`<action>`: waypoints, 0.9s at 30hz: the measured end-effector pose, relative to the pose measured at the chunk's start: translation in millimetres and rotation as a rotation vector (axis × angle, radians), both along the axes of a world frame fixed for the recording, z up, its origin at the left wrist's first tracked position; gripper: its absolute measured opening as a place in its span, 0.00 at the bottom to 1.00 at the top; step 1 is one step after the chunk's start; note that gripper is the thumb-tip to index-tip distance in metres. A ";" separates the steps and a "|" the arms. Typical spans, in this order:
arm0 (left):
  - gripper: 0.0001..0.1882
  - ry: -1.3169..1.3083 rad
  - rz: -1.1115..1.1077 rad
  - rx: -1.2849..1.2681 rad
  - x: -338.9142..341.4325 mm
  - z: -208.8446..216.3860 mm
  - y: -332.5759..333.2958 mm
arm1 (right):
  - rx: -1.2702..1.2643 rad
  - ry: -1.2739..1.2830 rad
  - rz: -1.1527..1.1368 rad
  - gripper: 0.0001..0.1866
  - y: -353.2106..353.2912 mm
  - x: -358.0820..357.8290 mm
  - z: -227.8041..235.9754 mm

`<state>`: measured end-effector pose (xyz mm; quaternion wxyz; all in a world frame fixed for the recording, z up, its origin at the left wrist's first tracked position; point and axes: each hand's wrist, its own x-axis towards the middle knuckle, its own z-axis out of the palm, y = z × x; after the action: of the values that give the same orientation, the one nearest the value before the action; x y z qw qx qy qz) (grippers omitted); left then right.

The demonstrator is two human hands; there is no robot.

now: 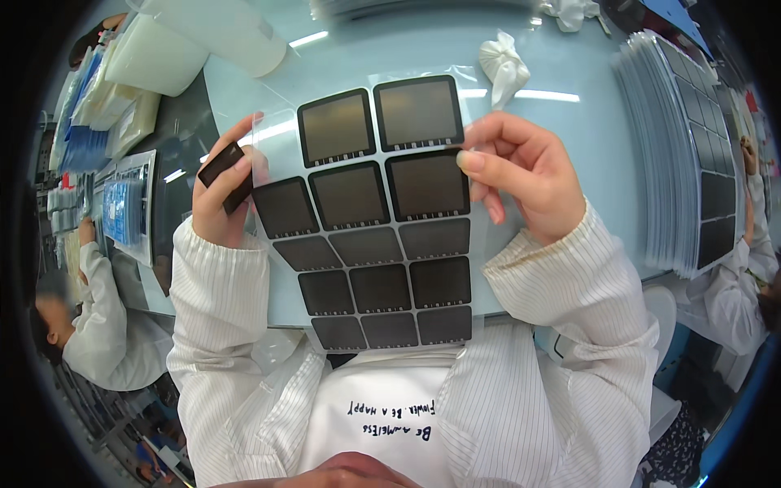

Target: Clean and inspect a sheet of small electronic or optical components using a wipe and cleaning solution.

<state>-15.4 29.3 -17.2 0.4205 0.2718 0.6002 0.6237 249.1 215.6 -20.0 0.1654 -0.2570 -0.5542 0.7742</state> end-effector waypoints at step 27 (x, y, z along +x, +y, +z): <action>0.23 0.454 0.153 0.107 4.6 0.0 -11.8 | 0.137 -0.072 -0.055 0.07 -9.3 -1.5 7.3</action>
<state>-10.8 17.5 -17.2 0.2114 0.3807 0.6641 0.6077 247.6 206.3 -12.7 0.1838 -0.2881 -0.6041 0.7199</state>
